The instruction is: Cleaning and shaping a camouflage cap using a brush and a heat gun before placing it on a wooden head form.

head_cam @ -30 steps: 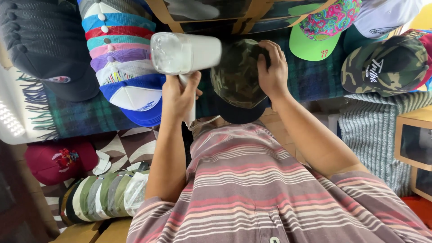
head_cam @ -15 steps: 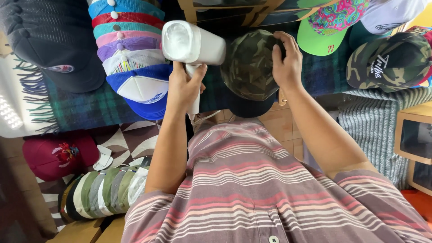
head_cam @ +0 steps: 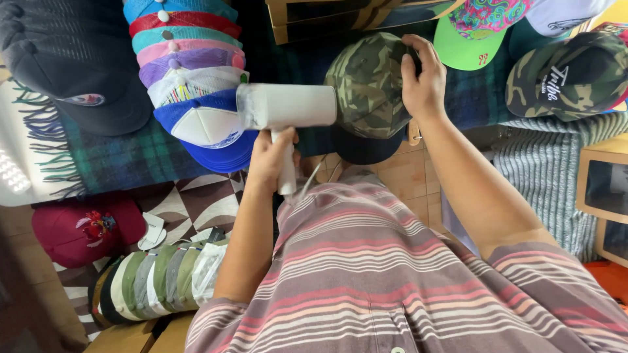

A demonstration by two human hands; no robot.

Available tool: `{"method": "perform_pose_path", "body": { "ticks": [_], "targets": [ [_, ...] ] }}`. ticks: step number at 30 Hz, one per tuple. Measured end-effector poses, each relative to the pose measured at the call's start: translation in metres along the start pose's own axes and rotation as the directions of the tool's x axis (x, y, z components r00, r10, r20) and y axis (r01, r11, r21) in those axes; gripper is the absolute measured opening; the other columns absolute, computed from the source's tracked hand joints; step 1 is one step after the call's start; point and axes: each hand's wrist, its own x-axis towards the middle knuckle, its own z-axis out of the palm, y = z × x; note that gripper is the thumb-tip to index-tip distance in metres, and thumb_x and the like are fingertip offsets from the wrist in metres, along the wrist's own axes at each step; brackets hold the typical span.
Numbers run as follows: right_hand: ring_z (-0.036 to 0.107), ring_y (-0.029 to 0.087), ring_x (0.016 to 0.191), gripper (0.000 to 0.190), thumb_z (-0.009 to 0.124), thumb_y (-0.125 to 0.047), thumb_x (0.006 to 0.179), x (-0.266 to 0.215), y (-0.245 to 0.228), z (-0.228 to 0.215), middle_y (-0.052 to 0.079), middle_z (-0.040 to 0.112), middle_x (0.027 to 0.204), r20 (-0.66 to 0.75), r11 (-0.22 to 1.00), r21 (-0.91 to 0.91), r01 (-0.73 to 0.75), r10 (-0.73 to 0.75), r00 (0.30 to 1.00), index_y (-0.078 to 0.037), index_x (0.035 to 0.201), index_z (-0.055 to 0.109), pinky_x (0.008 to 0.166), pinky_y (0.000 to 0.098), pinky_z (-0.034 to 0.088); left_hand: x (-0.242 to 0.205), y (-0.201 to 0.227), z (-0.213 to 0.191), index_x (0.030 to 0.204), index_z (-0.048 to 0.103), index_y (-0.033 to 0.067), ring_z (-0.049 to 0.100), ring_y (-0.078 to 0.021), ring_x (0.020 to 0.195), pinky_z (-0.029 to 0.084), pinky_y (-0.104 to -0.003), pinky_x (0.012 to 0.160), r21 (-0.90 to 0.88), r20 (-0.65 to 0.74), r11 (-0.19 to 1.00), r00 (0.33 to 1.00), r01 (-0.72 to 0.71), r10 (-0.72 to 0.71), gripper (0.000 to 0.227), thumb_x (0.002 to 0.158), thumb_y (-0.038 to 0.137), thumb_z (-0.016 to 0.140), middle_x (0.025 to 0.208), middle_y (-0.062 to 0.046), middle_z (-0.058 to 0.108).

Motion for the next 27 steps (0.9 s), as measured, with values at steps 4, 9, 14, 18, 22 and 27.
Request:
{"method": "perform_pose_path", "body": {
  "ticks": [4, 9, 14, 18, 22, 27],
  "targets": [
    [0.062, 0.034, 0.122, 0.027, 0.051, -0.009, 0.106, -0.002, 0.001, -0.002, 0.015, 0.066, 0.130, 0.009, 1.000, -0.002, -0.003, 0.003, 1.000, -0.001, 0.130, 0.063, 0.105, 0.0447, 0.048, -0.015, -0.012, 0.001, 0.112, 0.048, 0.0056, 0.056, -0.0209, 0.051, 0.047, -0.037, 0.042, -0.012, -0.013, 1.000, 1.000, -0.017, 0.017, 0.033, 0.090, 0.022, 0.066, 0.088, -0.011, 0.061],
    [0.062, 0.033, 0.122, 0.027, 0.053, -0.007, 0.106, -0.001, -0.001, -0.003, 0.016, 0.067, 0.129, -0.014, 0.999, 0.044, 0.017, -0.016, 1.000, 0.001, 0.129, 0.063, 0.106, 0.0441, 0.048, -0.036, -0.023, 0.006, 0.101, 0.055, 0.0039, 0.057, -0.0211, 0.049, 0.046, -0.035, 0.041, 0.001, -0.021, 0.998, 0.998, -0.061, 0.061, 0.023, 0.089, 0.021, 0.066, 0.076, -0.010, 0.058],
    [0.062, 0.032, 0.123, 0.027, 0.055, -0.014, 0.105, 0.002, 0.015, -0.002, 0.013, 0.067, 0.130, -0.055, 0.999, 0.011, 0.042, -0.041, 0.998, -0.004, 0.127, 0.065, 0.106, 0.0437, 0.046, -0.058, -0.054, 0.022, 0.098, 0.055, 0.0067, 0.053, -0.0180, 0.045, 0.042, -0.033, 0.043, -0.006, -0.097, 1.000, 0.995, -0.010, 0.009, 0.022, 0.087, 0.020, 0.068, 0.066, -0.010, 0.057],
    [0.056, 0.028, 0.131, 0.034, 0.053, -0.029, 0.108, -0.010, 0.029, -0.002, 0.008, 0.060, 0.138, 0.034, 0.991, 0.114, -0.073, 0.069, 0.997, -0.010, 0.134, 0.062, 0.107, 0.0433, 0.045, -0.090, -0.063, 0.054, 0.076, 0.056, 0.0031, 0.045, -0.0174, 0.039, 0.038, -0.033, 0.041, 0.120, -0.100, 0.990, 0.991, -0.073, 0.085, 0.019, 0.080, 0.020, 0.064, 0.050, -0.010, 0.054],
    [0.045, 0.028, 0.144, 0.052, 0.045, -0.047, 0.110, -0.037, 0.043, -0.030, 0.008, 0.050, 0.152, 0.197, 0.955, 0.248, -0.162, 0.114, 0.974, -0.014, 0.150, 0.049, 0.116, 0.0465, 0.039, -0.091, -0.113, 0.068, 0.097, 0.054, 0.0035, 0.047, -0.0192, 0.042, 0.041, -0.034, 0.043, -0.095, -0.159, 0.989, 0.983, -0.111, 0.095, 0.020, 0.091, 0.019, 0.065, 0.080, -0.007, 0.064],
    [0.064, 0.042, 0.118, 0.046, 0.072, -0.010, 0.098, -0.108, 0.110, -0.054, 0.017, 0.058, 0.142, 0.240, 0.909, 0.365, -0.204, 0.120, 0.963, -0.004, 0.142, 0.059, 0.088, 0.0457, 0.062, -0.123, -0.095, 0.129, 0.098, 0.064, -0.0005, 0.063, -0.0179, 0.043, 0.054, -0.032, 0.044, 0.283, -0.075, 0.928, 0.959, -0.242, 0.273, 0.024, 0.093, 0.023, 0.068, 0.051, -0.010, 0.064]
  ]
}}
